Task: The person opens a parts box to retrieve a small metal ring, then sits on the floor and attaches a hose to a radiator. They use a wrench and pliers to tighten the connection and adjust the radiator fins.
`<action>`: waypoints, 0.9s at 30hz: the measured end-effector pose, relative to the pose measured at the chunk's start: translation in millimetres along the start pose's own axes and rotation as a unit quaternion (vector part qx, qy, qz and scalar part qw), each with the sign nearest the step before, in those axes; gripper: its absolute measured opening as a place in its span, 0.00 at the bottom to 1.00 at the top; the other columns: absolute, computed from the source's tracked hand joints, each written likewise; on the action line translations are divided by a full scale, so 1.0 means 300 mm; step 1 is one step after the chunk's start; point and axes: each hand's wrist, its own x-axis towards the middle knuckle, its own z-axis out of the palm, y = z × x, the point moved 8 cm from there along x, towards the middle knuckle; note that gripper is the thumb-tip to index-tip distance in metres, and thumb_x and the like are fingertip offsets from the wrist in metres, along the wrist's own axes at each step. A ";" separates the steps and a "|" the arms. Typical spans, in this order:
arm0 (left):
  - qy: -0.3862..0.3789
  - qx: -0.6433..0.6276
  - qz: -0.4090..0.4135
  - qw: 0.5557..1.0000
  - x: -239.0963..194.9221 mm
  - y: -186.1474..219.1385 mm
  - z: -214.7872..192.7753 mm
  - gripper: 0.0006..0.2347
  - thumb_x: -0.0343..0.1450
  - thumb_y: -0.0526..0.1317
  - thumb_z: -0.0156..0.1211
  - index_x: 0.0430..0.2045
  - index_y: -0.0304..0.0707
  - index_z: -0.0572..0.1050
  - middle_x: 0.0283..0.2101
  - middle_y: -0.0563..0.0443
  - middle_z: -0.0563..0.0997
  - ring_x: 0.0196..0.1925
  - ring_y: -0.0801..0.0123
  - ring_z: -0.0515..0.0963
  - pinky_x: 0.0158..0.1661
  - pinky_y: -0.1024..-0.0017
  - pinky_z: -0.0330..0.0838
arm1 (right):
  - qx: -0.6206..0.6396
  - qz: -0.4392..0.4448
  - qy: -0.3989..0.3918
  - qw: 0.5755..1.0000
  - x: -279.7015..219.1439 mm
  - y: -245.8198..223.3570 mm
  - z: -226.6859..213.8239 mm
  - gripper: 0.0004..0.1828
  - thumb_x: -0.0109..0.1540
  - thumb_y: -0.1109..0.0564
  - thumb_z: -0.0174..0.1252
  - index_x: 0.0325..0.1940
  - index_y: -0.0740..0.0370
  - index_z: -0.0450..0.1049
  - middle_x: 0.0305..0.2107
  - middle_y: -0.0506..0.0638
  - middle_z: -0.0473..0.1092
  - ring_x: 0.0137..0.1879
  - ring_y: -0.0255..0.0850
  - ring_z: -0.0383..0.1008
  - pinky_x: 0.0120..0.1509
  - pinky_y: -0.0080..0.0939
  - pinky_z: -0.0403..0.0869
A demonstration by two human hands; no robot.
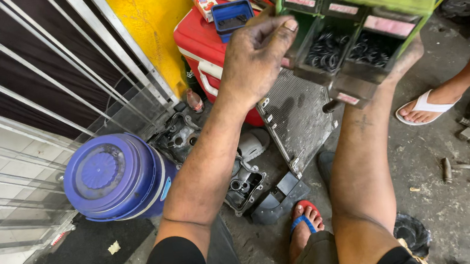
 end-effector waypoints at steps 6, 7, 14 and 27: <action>0.044 0.097 -0.158 0.982 0.092 -0.197 -0.087 0.29 0.72 0.63 0.50 0.38 0.30 0.81 0.32 0.41 0.83 0.31 0.64 0.83 0.33 0.67 0.76 | 0.183 0.047 0.081 0.979 -0.017 0.137 -0.038 0.29 0.74 0.48 0.41 0.67 0.78 0.64 0.51 0.67 0.73 0.54 0.56 0.79 0.60 0.52 0.82; 0.074 0.060 -0.173 0.980 0.111 -0.224 -0.123 0.29 0.70 0.65 0.52 0.38 0.32 0.81 0.34 0.43 0.84 0.34 0.64 0.83 0.35 0.65 0.77 | 0.164 0.045 0.076 0.982 -0.022 0.160 -0.032 0.30 0.72 0.47 0.41 0.66 0.77 0.65 0.50 0.67 0.74 0.53 0.55 0.80 0.58 0.51 0.81; 0.060 -0.005 -0.167 0.984 0.168 -0.341 -0.140 0.31 0.64 0.64 0.66 0.33 0.24 0.85 0.34 0.42 0.87 0.38 0.64 0.83 0.41 0.69 0.76 | 0.252 0.063 0.051 0.964 -0.049 0.252 -0.006 0.30 0.68 0.44 0.44 0.65 0.70 0.65 0.57 0.64 0.71 0.62 0.57 0.76 0.69 0.57 0.78; 0.073 -0.007 -0.129 0.989 0.125 -0.250 -0.149 0.21 0.64 0.57 0.69 0.28 0.32 0.85 0.29 0.49 0.86 0.30 0.71 0.81 0.36 0.73 0.74 | -0.152 0.150 -0.032 0.977 -0.085 -0.027 0.100 0.68 0.49 0.12 0.56 0.79 0.52 0.43 0.67 0.69 0.56 0.68 0.61 0.68 0.58 0.69 0.77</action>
